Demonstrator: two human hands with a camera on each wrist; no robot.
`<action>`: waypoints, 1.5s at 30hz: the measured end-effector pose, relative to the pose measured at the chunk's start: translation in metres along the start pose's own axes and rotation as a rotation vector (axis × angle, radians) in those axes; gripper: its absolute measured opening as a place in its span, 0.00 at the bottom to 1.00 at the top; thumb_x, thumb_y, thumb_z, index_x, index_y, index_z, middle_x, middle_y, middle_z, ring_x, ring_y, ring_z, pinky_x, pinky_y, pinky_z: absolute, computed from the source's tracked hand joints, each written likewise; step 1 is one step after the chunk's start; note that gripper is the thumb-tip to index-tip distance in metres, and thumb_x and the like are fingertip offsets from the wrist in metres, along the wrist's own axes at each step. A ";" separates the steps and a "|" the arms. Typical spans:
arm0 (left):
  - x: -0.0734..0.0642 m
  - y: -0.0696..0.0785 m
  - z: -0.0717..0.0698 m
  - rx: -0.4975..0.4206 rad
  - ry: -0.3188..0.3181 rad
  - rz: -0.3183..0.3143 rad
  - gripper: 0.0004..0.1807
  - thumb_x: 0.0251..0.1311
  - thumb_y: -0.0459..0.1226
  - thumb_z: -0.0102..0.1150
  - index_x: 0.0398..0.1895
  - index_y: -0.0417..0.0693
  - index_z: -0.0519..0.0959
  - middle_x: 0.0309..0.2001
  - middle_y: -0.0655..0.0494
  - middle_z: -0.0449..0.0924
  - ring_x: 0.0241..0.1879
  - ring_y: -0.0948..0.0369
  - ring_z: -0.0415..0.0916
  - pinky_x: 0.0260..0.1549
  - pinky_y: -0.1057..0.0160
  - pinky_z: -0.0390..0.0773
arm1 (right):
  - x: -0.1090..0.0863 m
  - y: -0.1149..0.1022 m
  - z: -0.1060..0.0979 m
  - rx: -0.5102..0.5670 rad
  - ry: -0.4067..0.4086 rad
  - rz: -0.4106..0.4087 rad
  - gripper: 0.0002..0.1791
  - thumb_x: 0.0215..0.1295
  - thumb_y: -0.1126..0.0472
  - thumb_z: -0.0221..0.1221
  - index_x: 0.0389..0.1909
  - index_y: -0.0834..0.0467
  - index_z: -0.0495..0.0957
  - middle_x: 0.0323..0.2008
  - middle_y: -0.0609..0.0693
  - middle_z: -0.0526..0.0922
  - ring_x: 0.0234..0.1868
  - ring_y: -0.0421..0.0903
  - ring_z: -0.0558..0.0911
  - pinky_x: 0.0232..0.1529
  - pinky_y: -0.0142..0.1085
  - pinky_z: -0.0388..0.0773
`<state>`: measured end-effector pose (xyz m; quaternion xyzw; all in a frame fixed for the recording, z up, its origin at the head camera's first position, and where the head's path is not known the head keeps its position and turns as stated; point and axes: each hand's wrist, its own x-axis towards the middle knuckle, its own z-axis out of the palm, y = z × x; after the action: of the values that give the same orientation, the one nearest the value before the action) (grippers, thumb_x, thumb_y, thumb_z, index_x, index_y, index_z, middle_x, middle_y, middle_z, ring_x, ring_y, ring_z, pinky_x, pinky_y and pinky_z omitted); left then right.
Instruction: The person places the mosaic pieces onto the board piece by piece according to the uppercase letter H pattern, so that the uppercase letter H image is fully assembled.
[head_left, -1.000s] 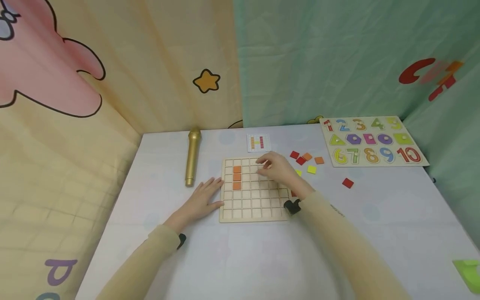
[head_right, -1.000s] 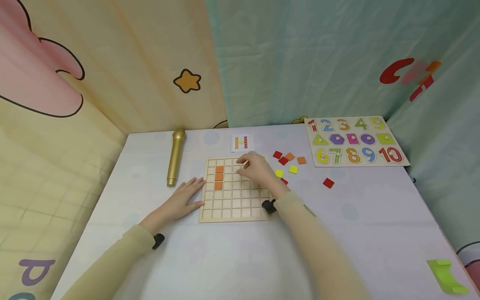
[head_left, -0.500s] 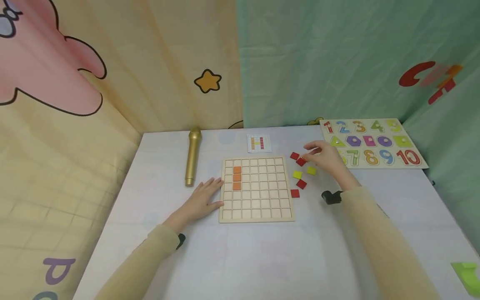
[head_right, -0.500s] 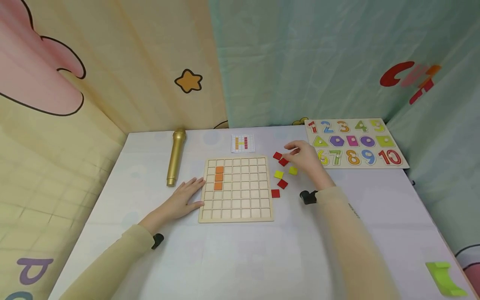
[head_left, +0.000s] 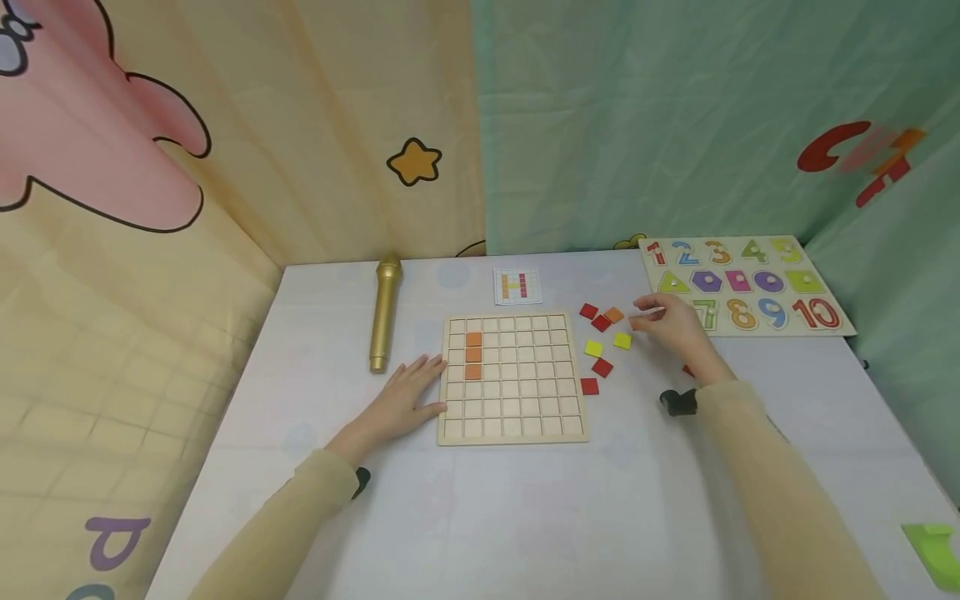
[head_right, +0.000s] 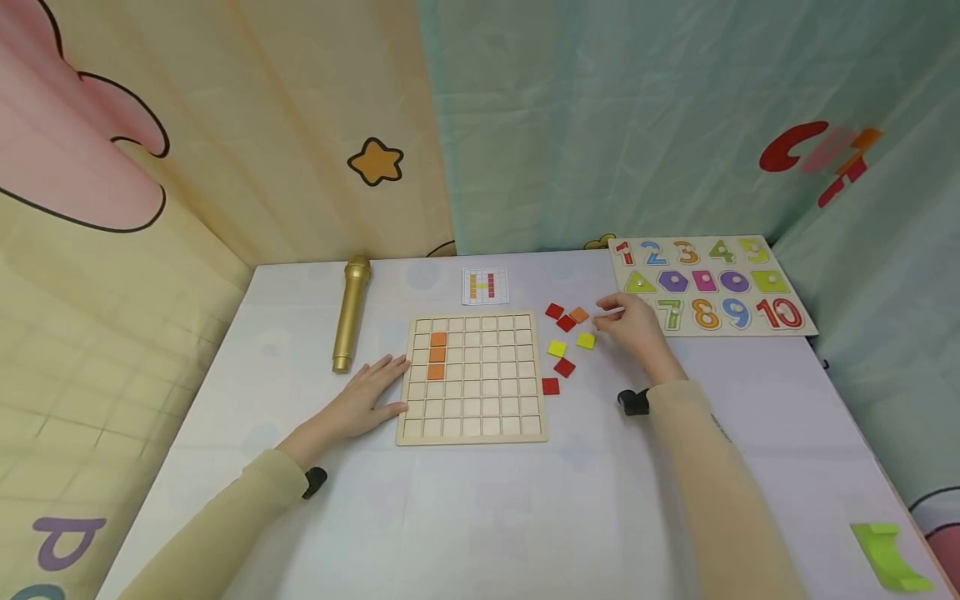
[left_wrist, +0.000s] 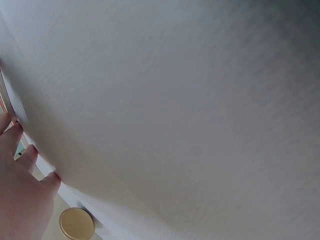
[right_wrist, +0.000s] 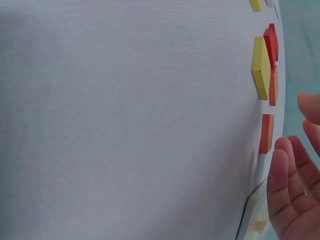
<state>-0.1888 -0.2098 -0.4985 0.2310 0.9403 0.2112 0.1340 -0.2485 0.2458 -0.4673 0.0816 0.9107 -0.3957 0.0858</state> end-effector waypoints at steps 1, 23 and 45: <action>0.000 0.000 0.000 0.000 -0.001 -0.001 0.41 0.65 0.49 0.61 0.77 0.46 0.56 0.78 0.49 0.53 0.78 0.47 0.43 0.76 0.40 0.40 | 0.000 0.002 0.002 0.001 0.004 0.004 0.23 0.69 0.56 0.60 0.61 0.60 0.72 0.59 0.62 0.71 0.53 0.58 0.73 0.52 0.46 0.78; 0.000 -0.002 0.000 -0.002 0.019 0.030 0.41 0.65 0.48 0.61 0.76 0.44 0.57 0.77 0.48 0.54 0.78 0.45 0.45 0.76 0.39 0.42 | 0.002 -0.007 0.024 -0.170 0.046 0.037 0.21 0.67 0.64 0.59 0.58 0.69 0.73 0.50 0.65 0.69 0.49 0.59 0.69 0.56 0.52 0.76; 0.001 -0.003 0.001 -0.003 0.015 0.028 0.41 0.65 0.48 0.61 0.76 0.45 0.57 0.77 0.48 0.54 0.78 0.45 0.44 0.76 0.39 0.41 | -0.022 -0.055 0.032 -0.080 0.019 -0.157 0.21 0.64 0.65 0.60 0.57 0.66 0.75 0.53 0.63 0.72 0.51 0.57 0.71 0.54 0.48 0.77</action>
<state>-0.1901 -0.2117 -0.5009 0.2424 0.9376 0.2162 0.1243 -0.2362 0.1837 -0.4456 0.0100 0.9302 -0.3635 0.0493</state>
